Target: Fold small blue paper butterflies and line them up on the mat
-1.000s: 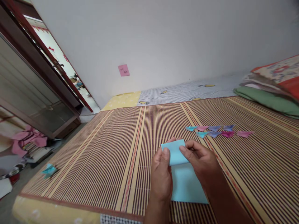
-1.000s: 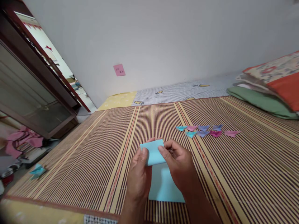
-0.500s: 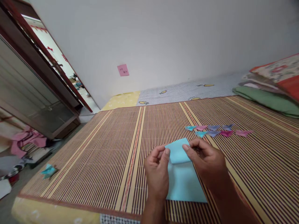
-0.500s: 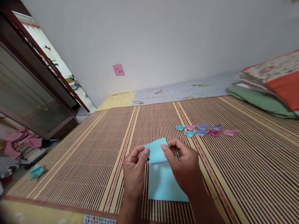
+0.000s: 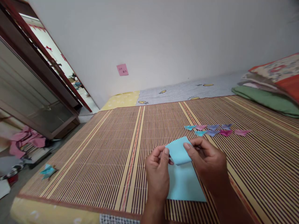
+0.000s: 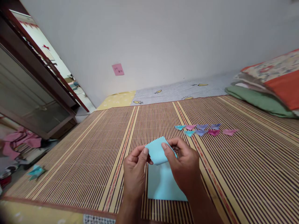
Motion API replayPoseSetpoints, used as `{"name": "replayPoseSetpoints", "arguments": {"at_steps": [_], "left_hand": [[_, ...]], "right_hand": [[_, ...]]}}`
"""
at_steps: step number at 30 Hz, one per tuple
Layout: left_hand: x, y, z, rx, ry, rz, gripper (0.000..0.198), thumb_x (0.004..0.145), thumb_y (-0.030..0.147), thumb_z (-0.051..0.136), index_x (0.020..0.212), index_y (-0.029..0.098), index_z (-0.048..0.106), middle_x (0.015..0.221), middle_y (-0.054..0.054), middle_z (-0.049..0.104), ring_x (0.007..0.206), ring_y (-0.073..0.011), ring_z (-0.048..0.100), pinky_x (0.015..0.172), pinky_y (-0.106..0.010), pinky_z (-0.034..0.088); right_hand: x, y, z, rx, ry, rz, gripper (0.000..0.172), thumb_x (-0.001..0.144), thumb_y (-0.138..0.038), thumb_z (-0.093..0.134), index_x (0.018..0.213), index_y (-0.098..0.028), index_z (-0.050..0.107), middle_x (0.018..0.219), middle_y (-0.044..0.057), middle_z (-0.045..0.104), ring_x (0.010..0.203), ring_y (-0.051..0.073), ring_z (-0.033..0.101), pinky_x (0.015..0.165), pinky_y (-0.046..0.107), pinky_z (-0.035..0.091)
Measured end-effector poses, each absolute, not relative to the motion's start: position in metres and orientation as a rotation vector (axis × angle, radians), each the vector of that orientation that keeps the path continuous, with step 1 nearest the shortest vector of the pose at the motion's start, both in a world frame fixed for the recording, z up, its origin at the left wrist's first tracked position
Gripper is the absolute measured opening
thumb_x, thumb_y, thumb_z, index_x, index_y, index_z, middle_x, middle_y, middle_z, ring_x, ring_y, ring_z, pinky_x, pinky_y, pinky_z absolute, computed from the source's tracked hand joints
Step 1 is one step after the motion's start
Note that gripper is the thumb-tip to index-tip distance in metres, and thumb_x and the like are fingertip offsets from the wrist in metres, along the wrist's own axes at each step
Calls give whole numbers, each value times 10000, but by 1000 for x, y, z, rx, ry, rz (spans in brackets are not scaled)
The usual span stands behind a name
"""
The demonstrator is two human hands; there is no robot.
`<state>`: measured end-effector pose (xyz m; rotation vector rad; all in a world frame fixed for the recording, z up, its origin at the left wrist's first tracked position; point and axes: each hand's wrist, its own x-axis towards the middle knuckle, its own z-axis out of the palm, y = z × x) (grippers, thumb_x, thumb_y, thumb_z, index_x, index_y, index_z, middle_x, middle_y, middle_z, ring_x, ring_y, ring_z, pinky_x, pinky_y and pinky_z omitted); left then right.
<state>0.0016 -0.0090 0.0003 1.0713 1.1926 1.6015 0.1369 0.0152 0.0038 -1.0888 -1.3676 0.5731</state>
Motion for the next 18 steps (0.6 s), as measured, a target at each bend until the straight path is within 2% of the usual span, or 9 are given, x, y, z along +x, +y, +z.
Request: {"name": "replayPoseSetpoints", "arguments": {"at_steps": [4, 9, 18], "left_hand": [[3, -10, 2, 1095, 1192, 1623, 254, 942, 380, 627, 829, 162, 693, 649, 19, 589, 631, -110, 548, 626, -212, 443], [3, -10, 2, 1104, 1187, 1616, 238, 941, 382, 629, 874, 163, 693, 641, 21, 600, 619, -114, 558, 613, -216, 448], [6, -11, 6, 1111, 1208, 1649, 239, 925, 384, 645, 836, 166, 686, 612, 24, 597, 593, -113, 573, 590, -208, 461]], "right_hand": [[136, 14, 5, -1092, -1373, 508, 167, 890, -315, 674, 769, -209, 628, 628, -29, 597, 545, 126, 547, 515, 237, 437], [137, 15, 6, -1056, -1342, 609, 189, 904, -331, 656, 764, -208, 625, 614, -32, 588, 524, 118, 539, 468, 218, 411], [139, 15, 7, -1047, -1332, 704, 223, 926, -342, 630, 748, -210, 604, 583, -43, 540, 498, 105, 492, 445, 205, 375]]}}
